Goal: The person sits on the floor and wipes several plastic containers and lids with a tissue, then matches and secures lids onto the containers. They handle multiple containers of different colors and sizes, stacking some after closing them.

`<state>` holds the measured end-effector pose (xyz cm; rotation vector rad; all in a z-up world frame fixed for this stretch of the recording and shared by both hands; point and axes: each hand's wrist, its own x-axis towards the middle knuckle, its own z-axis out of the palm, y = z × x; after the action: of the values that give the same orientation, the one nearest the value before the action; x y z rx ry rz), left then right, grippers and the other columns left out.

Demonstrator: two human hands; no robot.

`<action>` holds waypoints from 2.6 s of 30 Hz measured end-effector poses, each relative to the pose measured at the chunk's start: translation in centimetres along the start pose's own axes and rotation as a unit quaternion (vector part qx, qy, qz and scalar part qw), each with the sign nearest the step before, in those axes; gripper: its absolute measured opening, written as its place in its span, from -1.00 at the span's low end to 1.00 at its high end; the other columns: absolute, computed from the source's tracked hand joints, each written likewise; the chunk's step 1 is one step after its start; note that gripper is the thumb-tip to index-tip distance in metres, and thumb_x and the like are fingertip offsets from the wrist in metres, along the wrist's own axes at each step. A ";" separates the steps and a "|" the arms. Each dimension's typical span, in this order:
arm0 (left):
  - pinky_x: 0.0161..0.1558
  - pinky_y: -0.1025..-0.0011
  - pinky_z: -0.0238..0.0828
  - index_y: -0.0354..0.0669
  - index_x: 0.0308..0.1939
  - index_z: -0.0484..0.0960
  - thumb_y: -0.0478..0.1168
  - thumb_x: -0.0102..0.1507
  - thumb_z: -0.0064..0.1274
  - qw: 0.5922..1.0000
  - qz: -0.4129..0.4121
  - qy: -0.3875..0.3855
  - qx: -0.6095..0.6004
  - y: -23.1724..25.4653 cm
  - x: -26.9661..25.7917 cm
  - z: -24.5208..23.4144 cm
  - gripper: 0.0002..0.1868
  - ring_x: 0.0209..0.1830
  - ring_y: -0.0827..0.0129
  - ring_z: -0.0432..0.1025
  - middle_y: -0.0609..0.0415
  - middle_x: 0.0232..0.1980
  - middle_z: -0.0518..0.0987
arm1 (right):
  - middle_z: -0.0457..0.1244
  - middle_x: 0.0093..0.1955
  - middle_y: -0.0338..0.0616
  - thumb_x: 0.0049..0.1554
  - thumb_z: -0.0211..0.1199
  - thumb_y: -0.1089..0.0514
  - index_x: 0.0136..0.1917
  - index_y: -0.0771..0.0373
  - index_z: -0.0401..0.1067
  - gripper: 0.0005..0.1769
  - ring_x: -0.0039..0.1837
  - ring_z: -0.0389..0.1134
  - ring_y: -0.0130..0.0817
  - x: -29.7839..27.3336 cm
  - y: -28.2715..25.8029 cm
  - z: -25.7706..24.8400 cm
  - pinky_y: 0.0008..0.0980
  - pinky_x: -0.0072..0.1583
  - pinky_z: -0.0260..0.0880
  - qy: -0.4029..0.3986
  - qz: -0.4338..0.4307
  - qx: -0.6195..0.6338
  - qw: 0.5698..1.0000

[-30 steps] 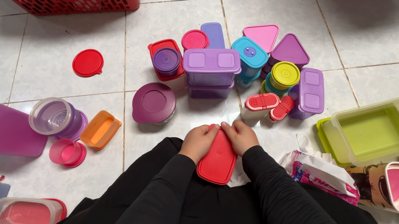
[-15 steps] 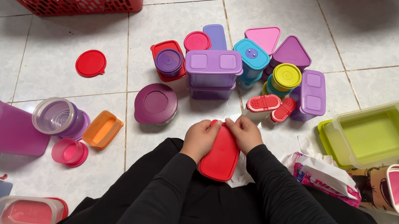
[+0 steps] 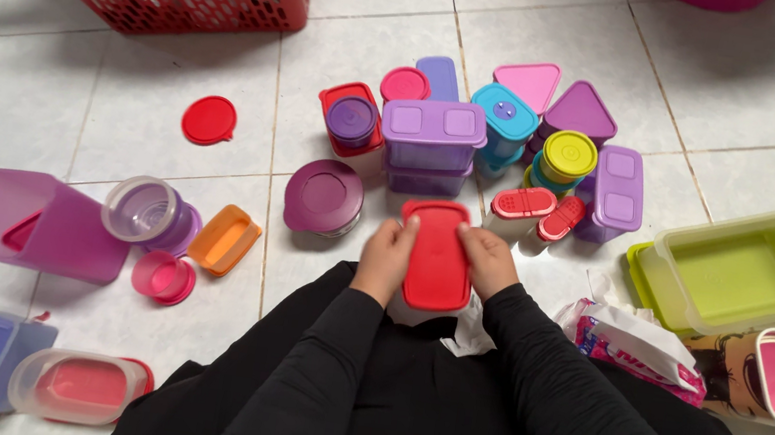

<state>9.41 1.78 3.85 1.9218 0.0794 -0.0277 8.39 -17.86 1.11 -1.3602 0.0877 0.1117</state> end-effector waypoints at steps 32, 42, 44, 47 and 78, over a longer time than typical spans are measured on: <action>-0.17 0.40 0.49 -0.32 0.09 0.43 -0.33 0.27 0.15 0.962 -0.012 0.132 -0.238 -4.3 0.1 -10.8 -0.66 -0.20 0.34 0.53 -0.03 -0.14 0.60 | 0.28 -0.09 -0.14 0.26 0.16 0.31 0.27 0.40 0.35 -0.69 -0.16 0.30 -0.45 4.2 -1.4 14.1 -0.30 0.08 0.54 -0.066 -0.049 0.012 0.997; 0.02 0.33 0.49 -0.38 0.30 0.34 -0.23 0.24 0.17 0.974 -0.020 0.149 -0.168 -4.9 3.4 -10.4 -0.40 -0.01 0.20 0.55 -0.18 0.18 0.51 | 0.31 -0.02 -0.06 0.24 0.12 0.35 0.18 0.42 0.33 -0.77 -0.17 0.27 -0.43 10.2 -0.9 17.5 -0.44 -0.12 0.32 0.045 -0.084 -0.011 0.995; 0.08 0.28 0.45 -0.37 0.29 0.35 -0.19 0.22 0.19 0.962 -0.063 0.172 -0.201 -2.8 2.8 -11.2 -0.38 0.10 0.13 0.48 -0.24 0.23 0.45 | 0.21 0.08 0.05 0.21 0.23 0.35 0.17 0.45 0.34 -0.74 -0.06 0.28 -0.32 8.6 -1.5 18.7 -0.36 -0.02 0.36 0.161 -0.288 -0.221 0.918; 0.16 0.25 0.37 -0.37 0.29 0.38 -0.15 0.24 0.19 0.950 -0.058 0.244 -0.183 0.1 1.6 -13.2 -0.39 0.20 0.02 0.38 -0.29 0.28 0.37 | 0.17 0.01 0.09 0.24 0.28 0.29 0.12 0.38 0.31 -0.76 0.04 0.26 -0.09 5.8 -2.1 21.3 -0.19 0.11 0.32 0.187 -0.489 -0.374 0.765; 0.04 0.16 0.49 -0.28 -0.09 0.64 -0.04 0.26 0.07 0.988 -0.121 -0.093 -0.023 -0.3 0.4 -17.6 -0.65 -0.02 0.00 0.59 -0.23 -0.02 0.69 | 0.39 -0.15 -0.05 -0.05 0.40 -0.04 -0.13 0.24 0.55 -0.67 -0.09 0.44 -0.06 -2.6 -1.9 21.7 -0.17 -0.03 0.44 -0.167 -0.173 -0.582 0.777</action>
<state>9.43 18.41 9.68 1.8446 0.1855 -0.3650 6.04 2.88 7.78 -2.5495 -0.6437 0.0923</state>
